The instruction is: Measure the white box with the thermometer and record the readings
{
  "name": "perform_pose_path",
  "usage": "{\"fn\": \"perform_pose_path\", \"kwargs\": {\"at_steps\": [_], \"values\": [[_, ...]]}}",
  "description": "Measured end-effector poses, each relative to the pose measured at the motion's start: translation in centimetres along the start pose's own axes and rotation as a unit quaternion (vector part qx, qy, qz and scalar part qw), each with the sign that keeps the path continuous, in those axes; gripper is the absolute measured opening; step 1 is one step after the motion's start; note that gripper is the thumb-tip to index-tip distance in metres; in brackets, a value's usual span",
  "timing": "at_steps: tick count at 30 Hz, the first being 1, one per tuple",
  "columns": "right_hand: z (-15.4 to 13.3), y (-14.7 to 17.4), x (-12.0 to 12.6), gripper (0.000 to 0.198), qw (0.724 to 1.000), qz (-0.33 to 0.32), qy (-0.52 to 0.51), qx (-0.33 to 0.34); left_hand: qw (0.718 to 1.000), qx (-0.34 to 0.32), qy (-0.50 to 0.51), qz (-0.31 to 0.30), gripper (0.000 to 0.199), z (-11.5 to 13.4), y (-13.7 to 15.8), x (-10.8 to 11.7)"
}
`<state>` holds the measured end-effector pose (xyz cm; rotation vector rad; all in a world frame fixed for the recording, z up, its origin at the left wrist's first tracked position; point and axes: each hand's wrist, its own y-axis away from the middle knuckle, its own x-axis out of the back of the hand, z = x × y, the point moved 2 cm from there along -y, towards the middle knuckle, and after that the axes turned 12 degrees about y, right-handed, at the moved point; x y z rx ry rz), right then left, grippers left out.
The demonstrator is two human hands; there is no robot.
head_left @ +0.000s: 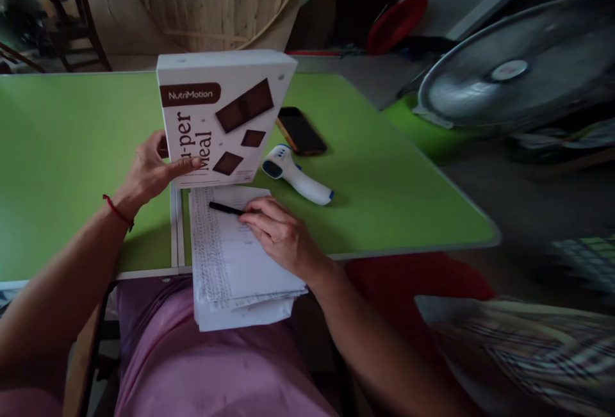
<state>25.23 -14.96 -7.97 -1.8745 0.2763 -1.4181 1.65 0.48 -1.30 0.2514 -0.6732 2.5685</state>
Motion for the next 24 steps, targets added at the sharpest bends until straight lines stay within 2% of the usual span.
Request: {"fn": "perform_pose_path", "kwargs": {"at_steps": [3, 13, 18, 21, 24], "values": [[0.1, -0.1, -0.1, 0.030, 1.000, -0.013, -0.001, -0.004, 1.000, 0.003, 0.000, -0.005, 0.067, 0.2, 0.1, -0.4], [0.4, -0.6, -0.6, 0.032, 0.999, 0.025, 0.007, 0.034, 0.999, 0.019, -0.044, 0.017, 0.071, -1.0, 0.0, -0.9], [0.4, -0.7, 0.2, 0.033, 1.000, 0.004, 0.008, 0.019, 0.997, 0.005, -0.072, 0.000, 0.066, -0.8, 0.1, -0.9], [2.3, -0.6, 1.3, 0.023, 0.999, 0.025, 0.025, -0.024, 0.996, -0.003, -0.089, -0.032, 0.060, -0.5, -0.1, -0.9], [6.1, -0.4, 1.9, 0.020, 0.980, 0.045, 0.141, -0.133, 0.995, -0.010, -0.083, -0.046, 0.058, -0.5, -0.2, -0.8]]}}
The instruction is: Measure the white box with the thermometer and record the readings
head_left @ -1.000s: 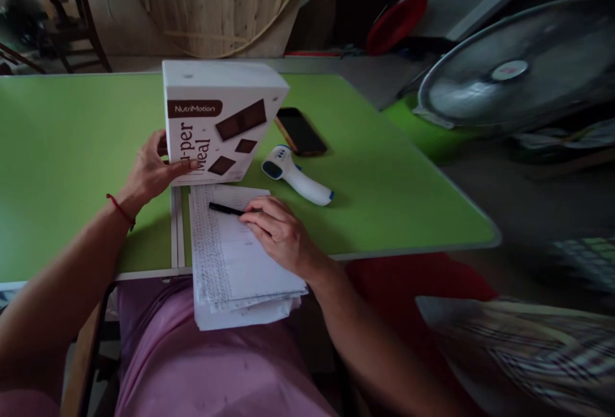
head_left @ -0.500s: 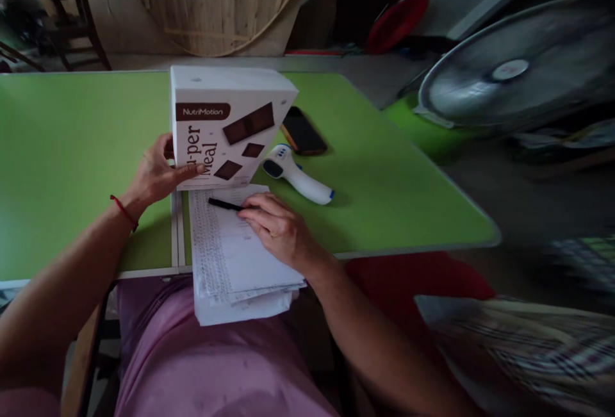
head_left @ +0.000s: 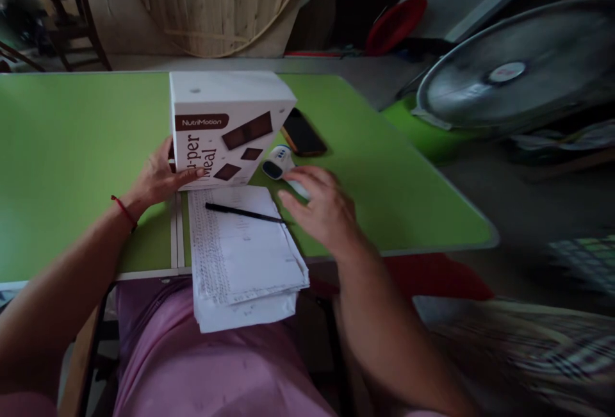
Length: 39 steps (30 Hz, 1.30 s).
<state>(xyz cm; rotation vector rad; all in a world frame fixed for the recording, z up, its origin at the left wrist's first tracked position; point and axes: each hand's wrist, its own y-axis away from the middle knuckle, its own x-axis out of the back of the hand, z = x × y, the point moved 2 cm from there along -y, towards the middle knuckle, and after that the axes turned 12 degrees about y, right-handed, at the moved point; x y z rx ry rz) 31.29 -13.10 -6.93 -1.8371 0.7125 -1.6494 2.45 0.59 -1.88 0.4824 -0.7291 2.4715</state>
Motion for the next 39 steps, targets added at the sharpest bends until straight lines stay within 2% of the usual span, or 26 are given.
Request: {"fn": "perform_pose_path", "kwargs": {"at_steps": [3, 5, 7, 8, 10, 12, 13, 14, 15, 17, 20, 23, 27, 32, 39], "values": [[3.4, -0.8, -2.0, 0.031, 0.990, -0.082, 0.104, -0.045, 1.000, -0.002, 0.019, -0.007, 0.062, -0.3, -0.2, 0.0], [4.7, -1.4, -3.3, 0.030, 0.983, -0.134, 0.104, -0.065, 0.999, -0.006, 0.032, -0.022, 0.065, -0.4, -0.3, 0.0], [5.0, -1.9, -3.9, 0.026, 0.979, -0.159, 0.067, -0.112, 0.999, -0.008, 0.036, -0.027, 0.067, -0.5, -0.3, -0.1], [4.8, -2.0, -3.8, 0.026, 0.976, -0.155, 0.040, -0.145, 0.999, -0.003, 0.032, -0.019, 0.068, -0.6, -0.2, -0.1], [3.5, -2.1, -2.7, 0.032, 0.971, -0.102, -0.031, -0.214, 1.000, 0.021, 0.022, 0.005, 0.068, -0.6, 0.0, 0.0], [1.3, -1.8, -0.6, 0.039, 0.958, 0.009, -0.126, -0.258, 0.999, 0.044, 0.023, 0.020, 0.066, -0.5, 0.2, 0.1], [0.0, -1.6, 0.5, 0.039, 0.946, 0.054, -0.182, -0.262, 0.998, 0.050, 0.030, 0.020, 0.064, -0.4, 0.3, 0.1], [-1.5, -1.4, 1.6, 0.036, 0.934, 0.065, -0.241, -0.254, 0.998, 0.053, 0.039, 0.018, 0.062, -0.3, 0.4, 0.1], [-3.1, -1.2, 2.4, 0.032, 0.916, 0.047, -0.312, -0.247, 0.997, 0.054, 0.046, 0.017, 0.061, -0.3, 0.4, 0.1], [-5.9, -1.1, 3.4, 0.034, 0.860, -0.012, -0.450, -0.240, 0.997, 0.059, 0.047, 0.012, 0.062, -0.2, 0.4, 0.2], [-8.7, -1.8, 3.8, 0.041, 0.792, -0.076, -0.556, -0.242, 0.998, 0.056, 0.027, -0.006, 0.065, -0.2, 0.3, 0.2], [-9.7, -3.1, 3.2, 0.040, 0.760, -0.116, -0.591, -0.243, 0.999, 0.043, 0.017, -0.006, 0.062, -0.2, 0.2, 0.2], [-10.0, -4.5, 1.9, 0.038, 0.750, -0.130, -0.605, -0.234, 0.999, 0.034, 0.018, 0.007, 0.058, -0.2, 0.1, 0.1], [-10.3, -4.9, 0.7, 0.042, 0.760, -0.114, -0.590, -0.246, 0.998, 0.059, 0.012, 0.007, 0.060, -0.1, 0.1, 0.0], [-10.5, -5.0, -0.2, 0.040, 0.745, -0.083, -0.609, -0.259, 0.999, 0.013, 0.045, -0.022, 0.052, 0.4, -0.2, -0.2]]}}
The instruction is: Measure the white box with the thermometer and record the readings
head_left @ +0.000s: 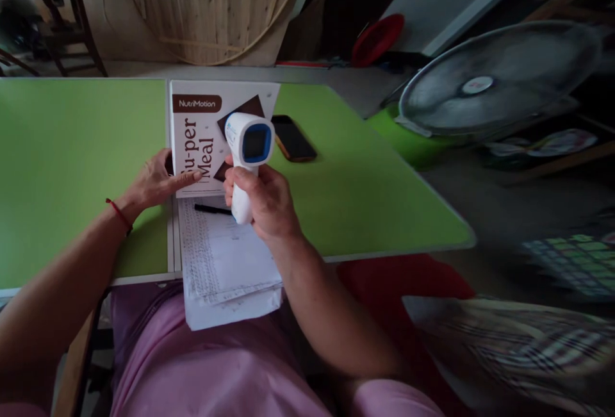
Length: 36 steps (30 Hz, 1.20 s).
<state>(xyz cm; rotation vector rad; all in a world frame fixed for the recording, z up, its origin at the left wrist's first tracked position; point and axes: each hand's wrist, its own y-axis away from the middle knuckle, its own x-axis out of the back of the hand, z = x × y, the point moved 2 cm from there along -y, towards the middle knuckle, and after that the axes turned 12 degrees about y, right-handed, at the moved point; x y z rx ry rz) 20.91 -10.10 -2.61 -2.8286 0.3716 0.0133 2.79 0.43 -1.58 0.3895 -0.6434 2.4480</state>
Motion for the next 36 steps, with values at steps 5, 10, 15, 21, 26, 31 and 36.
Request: {"fn": "perform_pose_path", "kwargs": {"at_steps": [5, 10, 15, 21, 26, 31, 36], "values": [[0.3, 0.0, -0.1, 0.041, 1.000, 0.017, -0.009, -0.003, 0.999, 0.036, -0.010, 0.025, 0.063, -0.2, 0.0, 0.1], [0.3, 0.1, -0.1, 0.045, 1.000, 0.010, -0.008, 0.003, 0.999, 0.042, 0.004, 0.028, 0.065, -0.1, 0.1, 0.1], [0.2, 0.1, 0.0, 0.046, 1.000, 0.007, -0.019, -0.013, 0.999, 0.039, 0.006, 0.027, 0.064, 0.0, 0.0, 0.0], [0.0, 0.1, -0.1, 0.044, 1.000, 0.009, 0.011, 0.000, 0.998, 0.049, -0.001, 0.026, 0.068, 0.1, 0.1, 0.1], [-0.2, 0.0, -0.2, 0.045, 0.999, 0.000, 0.037, 0.008, 0.998, 0.050, -0.004, 0.027, 0.068, 0.0, 0.0, 0.1], [-0.3, 0.1, -0.4, 0.043, 0.999, -0.005, 0.045, 0.004, 0.999, 0.043, 0.008, 0.023, 0.066, 0.0, 0.0, 0.1], [-0.7, 0.6, -0.1, 0.043, 1.000, 0.007, 0.030, 0.001, 0.999, 0.040, -0.005, 0.023, 0.065, 0.1, 0.2, 0.1]]}}
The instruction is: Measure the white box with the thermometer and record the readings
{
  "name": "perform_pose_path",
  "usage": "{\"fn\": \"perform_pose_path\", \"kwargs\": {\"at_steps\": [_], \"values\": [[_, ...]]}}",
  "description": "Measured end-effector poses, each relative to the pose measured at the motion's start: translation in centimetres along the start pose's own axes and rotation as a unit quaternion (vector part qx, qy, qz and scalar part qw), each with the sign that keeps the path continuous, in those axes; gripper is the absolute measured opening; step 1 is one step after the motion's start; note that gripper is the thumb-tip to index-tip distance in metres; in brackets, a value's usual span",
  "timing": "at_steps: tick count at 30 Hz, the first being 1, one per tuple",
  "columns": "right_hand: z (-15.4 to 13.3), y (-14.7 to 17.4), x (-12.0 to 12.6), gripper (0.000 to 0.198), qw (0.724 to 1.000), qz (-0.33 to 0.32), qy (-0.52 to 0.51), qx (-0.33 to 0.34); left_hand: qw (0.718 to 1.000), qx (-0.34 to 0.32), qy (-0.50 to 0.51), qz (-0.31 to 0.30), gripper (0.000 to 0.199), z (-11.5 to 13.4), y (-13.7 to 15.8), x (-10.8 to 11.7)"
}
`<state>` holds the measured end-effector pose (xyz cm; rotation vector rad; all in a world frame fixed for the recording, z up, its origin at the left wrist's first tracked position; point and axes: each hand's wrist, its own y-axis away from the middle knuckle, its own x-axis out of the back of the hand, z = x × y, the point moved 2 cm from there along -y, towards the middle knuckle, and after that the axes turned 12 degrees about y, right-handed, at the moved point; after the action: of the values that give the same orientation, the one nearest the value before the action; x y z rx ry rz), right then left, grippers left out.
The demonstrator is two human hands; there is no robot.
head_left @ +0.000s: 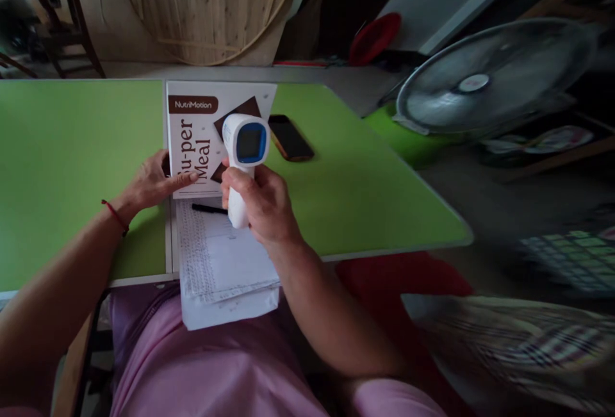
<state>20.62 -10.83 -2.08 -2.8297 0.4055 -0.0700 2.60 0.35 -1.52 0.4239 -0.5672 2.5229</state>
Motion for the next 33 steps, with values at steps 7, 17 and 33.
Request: {"fn": "perform_pose_path", "kwargs": {"at_steps": [7, 17, 33], "values": [[-1.5, 0.7, 1.6, 0.037, 0.992, 0.075, 0.060, 0.084, 1.000, 0.008, -0.004, 0.006, 0.070, -0.5, -0.1, 0.0], [-1.6, 0.9, 4.8, 0.040, 0.965, 0.116, 0.187, 0.140, 0.999, 0.026, 0.030, 0.001, 0.071, -0.4, 0.0, -0.1], [6.1, -2.0, 12.1, 0.047, 0.768, 0.071, 0.636, 0.010, 0.996, 0.032, 0.037, 0.080, 0.081, -1.4, -0.2, 1.1]]}}
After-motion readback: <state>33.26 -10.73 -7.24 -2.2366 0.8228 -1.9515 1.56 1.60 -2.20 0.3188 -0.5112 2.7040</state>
